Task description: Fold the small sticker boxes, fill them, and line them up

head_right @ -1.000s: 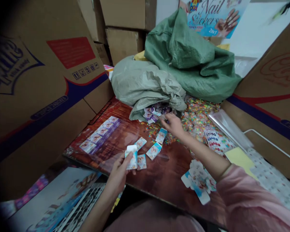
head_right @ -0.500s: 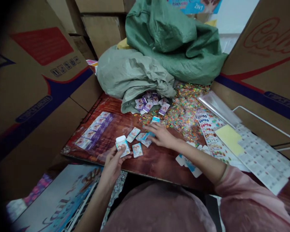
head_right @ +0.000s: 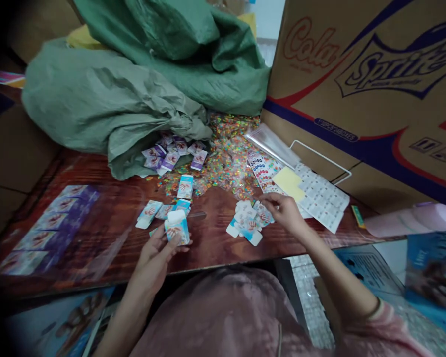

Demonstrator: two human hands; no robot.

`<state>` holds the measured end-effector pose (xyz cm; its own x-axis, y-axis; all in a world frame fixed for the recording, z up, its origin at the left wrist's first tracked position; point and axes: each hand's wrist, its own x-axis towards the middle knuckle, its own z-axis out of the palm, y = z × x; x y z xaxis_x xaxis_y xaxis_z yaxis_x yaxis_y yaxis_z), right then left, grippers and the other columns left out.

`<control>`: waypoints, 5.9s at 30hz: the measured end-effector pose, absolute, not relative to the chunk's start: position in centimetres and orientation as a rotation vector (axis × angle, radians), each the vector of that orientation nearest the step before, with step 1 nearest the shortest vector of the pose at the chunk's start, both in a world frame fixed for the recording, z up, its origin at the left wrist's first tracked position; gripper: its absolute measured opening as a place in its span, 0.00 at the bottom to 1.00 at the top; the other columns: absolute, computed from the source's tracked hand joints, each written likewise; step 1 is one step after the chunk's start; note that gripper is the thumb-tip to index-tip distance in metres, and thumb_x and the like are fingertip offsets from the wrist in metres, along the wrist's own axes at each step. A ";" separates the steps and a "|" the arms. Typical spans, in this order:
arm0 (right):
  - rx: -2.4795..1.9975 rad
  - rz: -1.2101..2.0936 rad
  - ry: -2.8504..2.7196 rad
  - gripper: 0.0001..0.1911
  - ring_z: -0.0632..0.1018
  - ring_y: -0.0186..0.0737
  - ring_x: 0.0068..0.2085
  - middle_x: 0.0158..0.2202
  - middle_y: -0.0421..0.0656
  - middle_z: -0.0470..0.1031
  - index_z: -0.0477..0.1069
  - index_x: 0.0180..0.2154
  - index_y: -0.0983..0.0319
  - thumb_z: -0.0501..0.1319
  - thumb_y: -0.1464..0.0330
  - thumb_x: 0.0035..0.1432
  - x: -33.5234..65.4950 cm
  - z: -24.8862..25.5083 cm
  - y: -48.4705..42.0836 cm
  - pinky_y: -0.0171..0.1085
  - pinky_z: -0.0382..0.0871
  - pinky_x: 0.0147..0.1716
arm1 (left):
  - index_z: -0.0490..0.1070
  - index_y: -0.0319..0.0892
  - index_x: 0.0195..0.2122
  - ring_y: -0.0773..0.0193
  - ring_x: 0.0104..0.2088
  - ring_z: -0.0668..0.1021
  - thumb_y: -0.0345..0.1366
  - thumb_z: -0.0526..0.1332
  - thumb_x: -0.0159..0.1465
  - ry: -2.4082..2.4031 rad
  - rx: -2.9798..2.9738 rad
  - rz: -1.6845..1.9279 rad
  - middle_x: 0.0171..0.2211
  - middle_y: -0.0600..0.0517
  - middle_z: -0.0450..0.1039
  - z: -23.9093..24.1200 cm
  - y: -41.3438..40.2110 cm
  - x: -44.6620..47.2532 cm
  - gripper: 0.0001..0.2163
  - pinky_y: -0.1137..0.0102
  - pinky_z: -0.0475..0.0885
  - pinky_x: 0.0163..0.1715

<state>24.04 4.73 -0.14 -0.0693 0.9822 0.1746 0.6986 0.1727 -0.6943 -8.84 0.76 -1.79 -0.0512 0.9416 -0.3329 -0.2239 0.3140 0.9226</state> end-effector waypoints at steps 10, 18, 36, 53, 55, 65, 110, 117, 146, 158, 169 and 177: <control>-1.838 0.250 -2.044 0.23 0.73 0.54 0.47 0.47 0.52 0.71 0.66 0.53 0.59 0.63 0.62 0.56 19.9 -4.4 -1.6 0.51 0.72 0.43 | 0.60 0.42 0.62 0.44 0.55 0.70 0.37 0.51 0.66 1.825 1.792 0.664 0.54 0.37 0.67 -3.5 1.7 -7.8 0.23 0.49 0.65 0.52; -1.433 0.927 -1.646 0.13 0.74 0.36 0.31 0.31 0.40 0.70 0.70 0.45 0.59 0.62 0.64 0.58 19.7 -2.7 -0.1 0.34 0.70 0.30 | 0.66 0.43 0.58 0.42 0.60 0.62 0.44 0.58 0.63 1.700 2.400 0.804 0.55 0.38 0.65 -0.1 0.5 -3.8 0.23 0.50 0.58 0.57; -1.358 0.394 -1.802 0.05 0.74 0.43 0.33 0.30 0.42 0.74 0.72 0.33 0.57 0.61 0.64 0.59 14.7 -0.9 0.2 0.45 0.68 0.38 | 0.69 0.41 0.30 0.69 0.21 0.72 0.41 0.58 0.60 1.225 1.248 0.762 0.23 0.56 0.69 -1.1 0.5 -1.4 0.09 0.76 0.65 0.21; -1.155 0.969 -1.668 0.04 0.76 0.38 0.32 0.32 0.41 0.75 0.70 0.35 0.56 0.63 0.65 0.56 13.3 1.3 0.3 0.41 0.73 0.36 | 0.73 0.38 0.28 0.69 0.23 0.71 0.43 0.68 0.51 1.061 1.145 0.636 0.21 0.56 0.69 -1.8 0.4 -3.7 0.13 0.74 0.66 0.25; -1.158 1.115 -1.408 0.12 0.75 0.36 0.32 0.36 0.42 0.74 0.70 0.38 0.57 0.67 0.64 0.52 13.0 1.3 0.8 0.37 0.72 0.33 | 0.74 0.38 0.32 0.69 0.26 0.71 0.42 0.71 0.48 1.016 1.137 0.661 0.25 0.56 0.72 -1.5 0.7 -3.7 0.15 0.74 0.66 0.28; -1.091 1.952 -0.660 0.16 0.71 0.27 0.24 0.26 0.36 0.74 0.74 0.32 0.62 0.74 0.68 0.39 13.2 -0.8 2.4 0.27 0.65 0.21 | 0.68 0.43 0.46 0.66 0.25 0.72 0.41 0.61 0.59 1.217 1.111 1.022 0.25 0.56 0.71 -0.7 0.5 -2.7 0.15 0.74 0.66 0.27; -1.111 1.073 -1.576 0.13 0.75 0.38 0.39 0.37 0.43 0.75 0.76 0.46 0.56 0.59 0.63 0.62 13.0 -1.0 -1.1 0.37 0.69 0.38 | 0.61 0.44 0.54 0.61 0.50 0.75 0.39 0.51 0.68 1.374 1.541 1.040 0.52 0.46 0.71 -2.0 0.1 -2.6 0.15 0.67 0.69 0.48; -1.916 0.186 -1.854 0.26 0.69 0.54 0.47 0.47 0.55 0.70 0.70 0.52 0.64 0.56 0.53 0.61 16.4 -3.3 2.1 0.51 0.63 0.47 | 0.65 0.43 0.50 0.60 0.43 0.76 0.41 0.48 0.69 1.716 1.659 1.174 0.43 0.47 0.74 -1.2 4.3 -6.0 0.14 0.67 0.69 0.43; -1.320 0.917 -1.049 0.10 0.72 0.37 0.34 0.32 0.40 0.67 0.70 0.40 0.57 0.64 0.65 0.55 14.6 -1.7 -1.7 0.39 0.68 0.36 | 0.72 0.40 0.40 0.60 0.39 0.78 0.45 0.58 0.62 1.167 0.940 0.989 0.38 0.48 0.77 -1.6 0.9 2.6 0.14 0.67 0.72 0.38; -1.058 0.348 -2.119 0.12 0.73 0.42 0.45 0.44 0.45 0.74 0.73 0.47 0.55 0.60 0.68 0.60 15.3 0.1 0.6 0.52 0.61 0.55 | 0.65 0.39 0.25 0.71 0.24 0.65 0.28 0.58 0.52 0.916 1.324 0.615 0.21 0.58 0.61 -1.4 1.7 -1.1 0.02 0.77 0.59 0.22; -1.073 0.584 -2.003 0.09 0.76 0.34 0.31 0.30 0.36 0.76 0.72 0.37 0.55 0.57 0.75 0.59 14.8 0.1 -1.2 0.55 0.53 0.62 | 0.71 0.39 0.30 0.66 0.32 0.72 0.27 0.58 0.52 0.903 1.303 0.606 0.28 0.55 0.71 -0.8 1.4 -0.8 0.05 0.73 0.67 0.34; -1.168 0.987 -1.402 0.10 0.74 0.38 0.33 0.35 0.42 0.73 0.72 0.38 0.57 0.67 0.67 0.52 15.1 1.2 -0.9 0.39 0.71 0.36 | 0.71 0.36 0.28 0.70 0.25 0.67 0.37 0.66 0.52 0.925 1.315 0.539 0.24 0.56 0.68 -0.4 1.1 -1.3 0.09 0.76 0.61 0.25</control>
